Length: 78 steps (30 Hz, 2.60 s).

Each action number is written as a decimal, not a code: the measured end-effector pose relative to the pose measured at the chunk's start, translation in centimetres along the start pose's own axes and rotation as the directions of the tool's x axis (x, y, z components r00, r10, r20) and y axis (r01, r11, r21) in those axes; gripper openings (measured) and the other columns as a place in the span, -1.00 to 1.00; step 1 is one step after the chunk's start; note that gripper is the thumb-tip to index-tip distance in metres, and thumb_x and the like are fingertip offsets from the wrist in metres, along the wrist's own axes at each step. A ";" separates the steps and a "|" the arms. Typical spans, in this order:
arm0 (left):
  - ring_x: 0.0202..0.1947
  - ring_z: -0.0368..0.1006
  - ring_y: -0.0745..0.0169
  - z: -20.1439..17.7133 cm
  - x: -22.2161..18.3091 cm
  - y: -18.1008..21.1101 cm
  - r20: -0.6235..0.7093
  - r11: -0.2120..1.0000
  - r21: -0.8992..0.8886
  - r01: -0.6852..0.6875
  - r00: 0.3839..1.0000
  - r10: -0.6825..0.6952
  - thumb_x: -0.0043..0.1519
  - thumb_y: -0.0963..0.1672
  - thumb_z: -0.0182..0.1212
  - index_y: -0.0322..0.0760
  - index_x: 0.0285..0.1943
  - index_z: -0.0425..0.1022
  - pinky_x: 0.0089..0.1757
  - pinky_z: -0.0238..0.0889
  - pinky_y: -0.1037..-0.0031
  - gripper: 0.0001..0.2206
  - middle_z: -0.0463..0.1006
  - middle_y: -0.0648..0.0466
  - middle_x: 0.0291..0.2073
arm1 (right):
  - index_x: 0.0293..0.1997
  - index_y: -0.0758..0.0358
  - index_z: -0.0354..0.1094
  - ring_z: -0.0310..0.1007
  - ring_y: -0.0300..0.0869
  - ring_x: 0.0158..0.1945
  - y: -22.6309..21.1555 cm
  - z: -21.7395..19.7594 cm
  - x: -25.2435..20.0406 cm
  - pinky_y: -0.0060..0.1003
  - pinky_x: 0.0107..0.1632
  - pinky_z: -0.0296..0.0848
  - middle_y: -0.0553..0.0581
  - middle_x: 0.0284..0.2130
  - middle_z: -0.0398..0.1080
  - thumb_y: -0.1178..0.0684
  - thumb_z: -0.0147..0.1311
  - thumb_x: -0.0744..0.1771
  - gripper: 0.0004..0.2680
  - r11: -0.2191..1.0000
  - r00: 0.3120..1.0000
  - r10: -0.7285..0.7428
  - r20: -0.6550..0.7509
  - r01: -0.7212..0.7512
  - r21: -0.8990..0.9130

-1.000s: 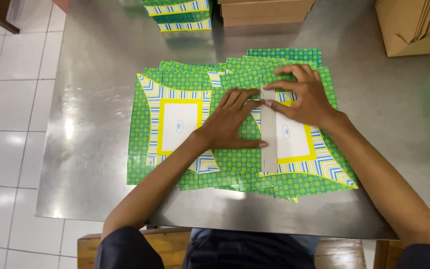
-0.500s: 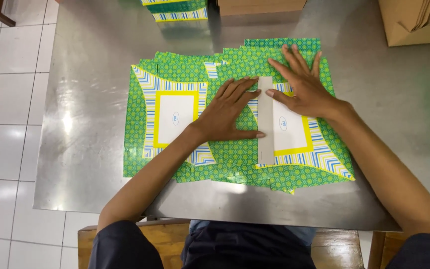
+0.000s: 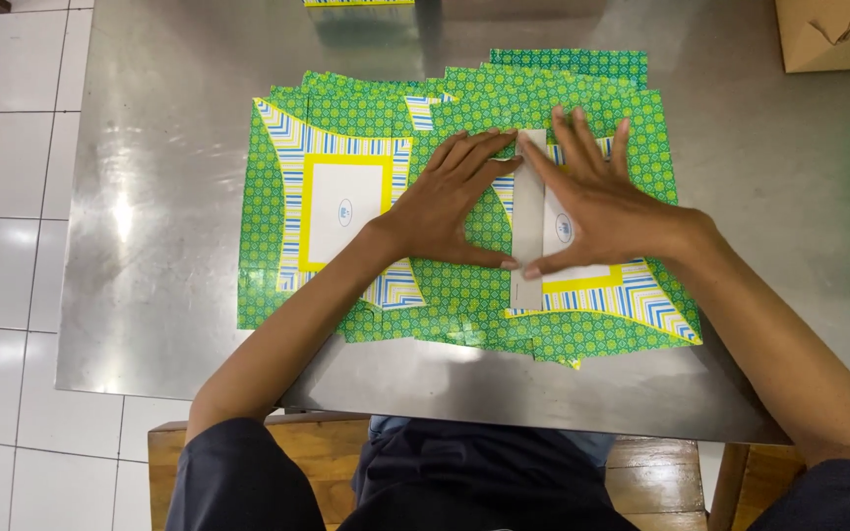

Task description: The person assembles flat-packed cardboard boxes by folding along pre-scored lines and interlocking tabs. They handle multiple units one at a time, flipping and pressing the flaps to form the box shape on a metal worktable.

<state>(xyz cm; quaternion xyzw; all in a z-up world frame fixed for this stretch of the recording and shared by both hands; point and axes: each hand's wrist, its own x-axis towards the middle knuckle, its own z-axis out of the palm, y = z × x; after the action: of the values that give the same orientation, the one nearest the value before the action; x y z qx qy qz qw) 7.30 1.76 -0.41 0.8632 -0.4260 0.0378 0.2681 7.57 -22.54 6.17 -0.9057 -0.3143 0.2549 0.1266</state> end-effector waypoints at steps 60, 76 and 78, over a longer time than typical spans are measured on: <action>0.48 0.12 -0.14 -0.3 -0.1 0.3 -0.094 0.996 -0.090 0.026 0.995 -0.035 0.15 0.21 0.39 -0.23 0.45 0.18 0.38 -0.04 -0.07 -0.19 0.19 -0.10 0.47 | 0.30 0.11 0.31 -0.03 0.20 0.47 5.2 3.0 2.8 0.43 0.38 -0.44 0.30 0.35 0.15 -0.20 0.13 0.36 -0.60 0.996 0.792 -0.024 -0.610 0.073 0.055; 0.29 0.34 -0.12 -0.7 -0.1 0.4 -0.453 0.980 -0.148 0.136 0.871 -0.189 0.30 -0.23 0.19 -0.20 0.40 0.25 0.22 0.18 0.04 -0.55 0.40 -0.04 0.24 | 0.07 0.01 0.46 -0.36 0.35 0.57 0.1 0.7 -2.0 0.41 0.45 -0.38 0.36 0.48 -0.08 0.01 0.29 0.19 -0.65 0.971 0.926 -0.229 -0.299 0.196 -0.138; 0.24 0.38 -0.13 -0.2 -0.4 -0.9 -0.477 0.969 -0.212 0.125 0.853 -0.214 0.31 -0.24 0.19 -0.22 0.37 0.28 0.21 0.20 0.02 -0.58 0.43 -0.05 0.20 | -0.12 0.04 0.46 -0.14 0.20 0.54 -0.5 0.3 -2.7 0.33 0.48 -0.38 0.27 0.35 0.16 0.05 0.29 0.21 -0.79 0.957 0.896 -0.272 -0.350 0.213 -0.197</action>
<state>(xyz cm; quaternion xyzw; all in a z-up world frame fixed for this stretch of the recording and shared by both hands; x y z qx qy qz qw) 7.80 2.57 -0.71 0.8322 -0.2665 0.1970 0.4446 5.30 -23.85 7.15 -0.8981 -0.4138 0.0350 0.1449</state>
